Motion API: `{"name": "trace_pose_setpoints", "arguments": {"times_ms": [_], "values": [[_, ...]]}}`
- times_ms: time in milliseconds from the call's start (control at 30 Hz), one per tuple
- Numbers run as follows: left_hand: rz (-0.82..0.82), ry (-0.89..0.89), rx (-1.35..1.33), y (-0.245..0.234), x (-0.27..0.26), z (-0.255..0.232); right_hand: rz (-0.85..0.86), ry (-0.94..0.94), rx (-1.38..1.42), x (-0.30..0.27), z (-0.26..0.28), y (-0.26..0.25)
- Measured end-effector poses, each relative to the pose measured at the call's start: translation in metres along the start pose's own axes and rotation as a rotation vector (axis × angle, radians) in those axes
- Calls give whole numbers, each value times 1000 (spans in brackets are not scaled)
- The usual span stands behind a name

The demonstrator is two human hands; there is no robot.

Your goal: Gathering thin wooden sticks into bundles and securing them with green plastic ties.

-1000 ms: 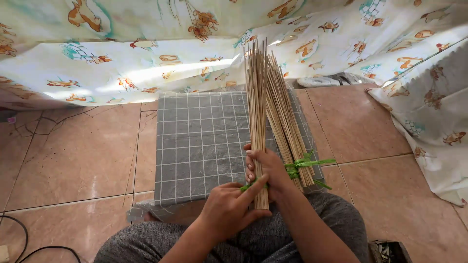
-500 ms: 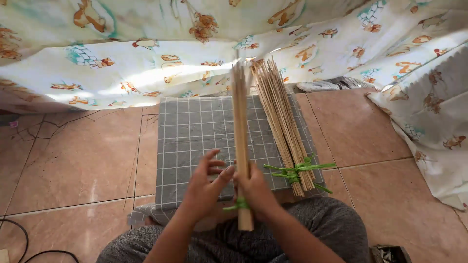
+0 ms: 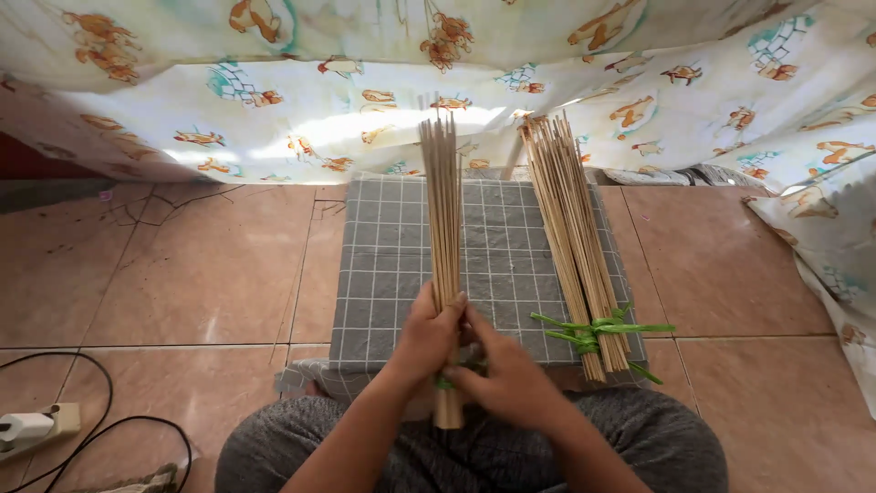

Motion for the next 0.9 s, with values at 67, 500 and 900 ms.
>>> {"name": "trace_pose_setpoints", "arguments": {"times_ms": [67, 500, 900], "values": [[-48, 37, 230, -15, 4, -7, -128, 55, -83, -3, -5, -27], [-381, 86, 1125, -97, 23, -4, -602, 176, -92, -39, -16, -133], [-420, 196, 1143, -80, 20, -15, -828, 282, -160, -72, -73, -207]]}}
Point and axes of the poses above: each hand's wrist, its own x-axis towards the middle knuckle, its own y-axis out of the palm, z = x × y, the point moved 10 cm from there along x, towards the middle knuckle, and after that the axes turned 2 degrees about x, right-handed, at the moved point
